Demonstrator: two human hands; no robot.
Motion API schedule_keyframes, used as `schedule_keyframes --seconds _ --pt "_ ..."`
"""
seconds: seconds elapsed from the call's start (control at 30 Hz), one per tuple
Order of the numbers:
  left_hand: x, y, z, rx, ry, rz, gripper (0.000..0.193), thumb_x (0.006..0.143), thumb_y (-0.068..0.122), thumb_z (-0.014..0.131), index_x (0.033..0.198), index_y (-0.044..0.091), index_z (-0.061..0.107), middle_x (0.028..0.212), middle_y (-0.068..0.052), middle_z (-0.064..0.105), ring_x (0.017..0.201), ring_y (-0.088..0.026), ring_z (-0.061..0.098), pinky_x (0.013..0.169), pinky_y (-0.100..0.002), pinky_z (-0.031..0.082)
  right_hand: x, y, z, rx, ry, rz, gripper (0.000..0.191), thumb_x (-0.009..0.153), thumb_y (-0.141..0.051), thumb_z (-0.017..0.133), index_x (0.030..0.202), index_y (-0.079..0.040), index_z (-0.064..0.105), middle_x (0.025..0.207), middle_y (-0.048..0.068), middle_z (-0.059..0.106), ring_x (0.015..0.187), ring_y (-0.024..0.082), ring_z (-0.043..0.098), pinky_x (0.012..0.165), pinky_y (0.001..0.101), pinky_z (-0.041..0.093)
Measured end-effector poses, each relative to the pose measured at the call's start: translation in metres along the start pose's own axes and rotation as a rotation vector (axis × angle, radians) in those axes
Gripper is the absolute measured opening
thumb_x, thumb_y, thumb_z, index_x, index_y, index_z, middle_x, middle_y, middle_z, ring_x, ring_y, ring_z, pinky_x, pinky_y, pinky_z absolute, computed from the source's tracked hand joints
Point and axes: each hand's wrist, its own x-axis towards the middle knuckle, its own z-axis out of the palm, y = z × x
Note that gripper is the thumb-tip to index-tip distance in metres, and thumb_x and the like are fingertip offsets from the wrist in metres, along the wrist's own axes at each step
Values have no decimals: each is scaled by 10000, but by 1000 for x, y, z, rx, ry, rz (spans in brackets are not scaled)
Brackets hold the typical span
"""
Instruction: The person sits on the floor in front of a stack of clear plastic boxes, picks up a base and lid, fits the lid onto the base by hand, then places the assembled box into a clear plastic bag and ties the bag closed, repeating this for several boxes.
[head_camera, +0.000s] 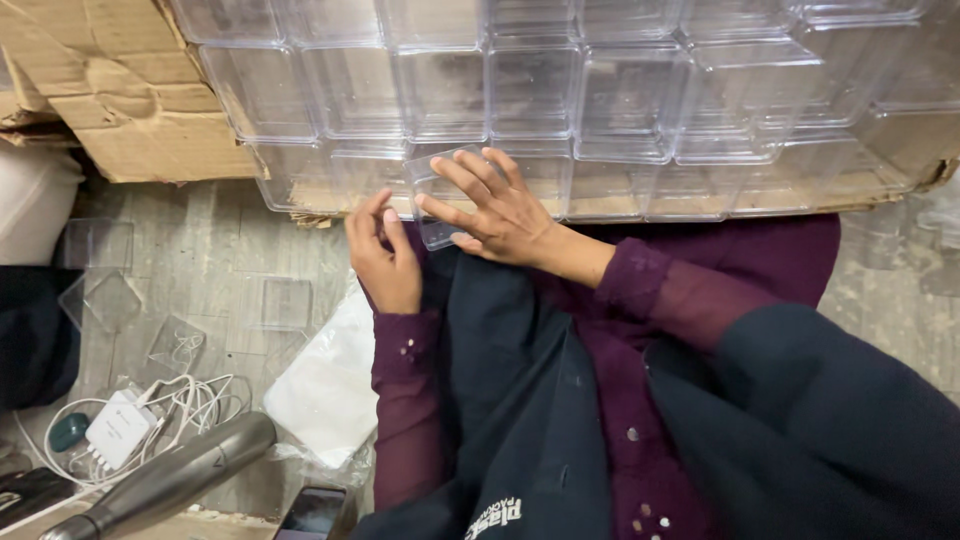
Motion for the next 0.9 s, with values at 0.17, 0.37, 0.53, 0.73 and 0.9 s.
schedule_keyframes --seconds 0.17,0.37,0.53,0.73,0.9 --pt "20 -14 3 246 25 211 596 930 10 728 1483 132 544 1405 -155 453 1285 -336 505 1113 -452 438 -4 -4 2 -44 7 13 900 838 -330 886 1600 -301 408 1659 120 314 1512 321 326 1211 577 236" --pt "36 -23 -4 313 -32 185 791 881 89 834 1562 204 449 1461 -155 368 1253 -334 439 1082 -466 417 0 -4 14 -190 39 13 865 908 -356 863 1637 -313 400 1689 110 289 1546 288 274 1217 589 198" --pt "46 -17 -15 411 -100 322 732 890 98 799 1547 186 487 1592 -203 275 1408 -385 337 1171 -503 339 3 -2 20 -279 -96 113 929 888 -443 830 1678 -308 360 1712 128 238 1587 302 161 1227 681 54" --pt "62 -17 -42 463 -232 418 480 918 22 734 1362 91 566 1548 -123 492 1493 -374 398 1214 -539 303 4 1 14 -175 -158 94 898 965 -506 763 1702 -258 314 1748 143 133 1618 301 18 1191 710 -98" --pt "41 16 -72 336 -186 269 332 969 -26 728 1285 66 684 1225 -154 592 1151 -323 617 984 -400 498 5 -9 -5 64 -128 133 836 1022 -388 737 1695 -203 277 1750 182 129 1639 345 43 1259 689 -68"
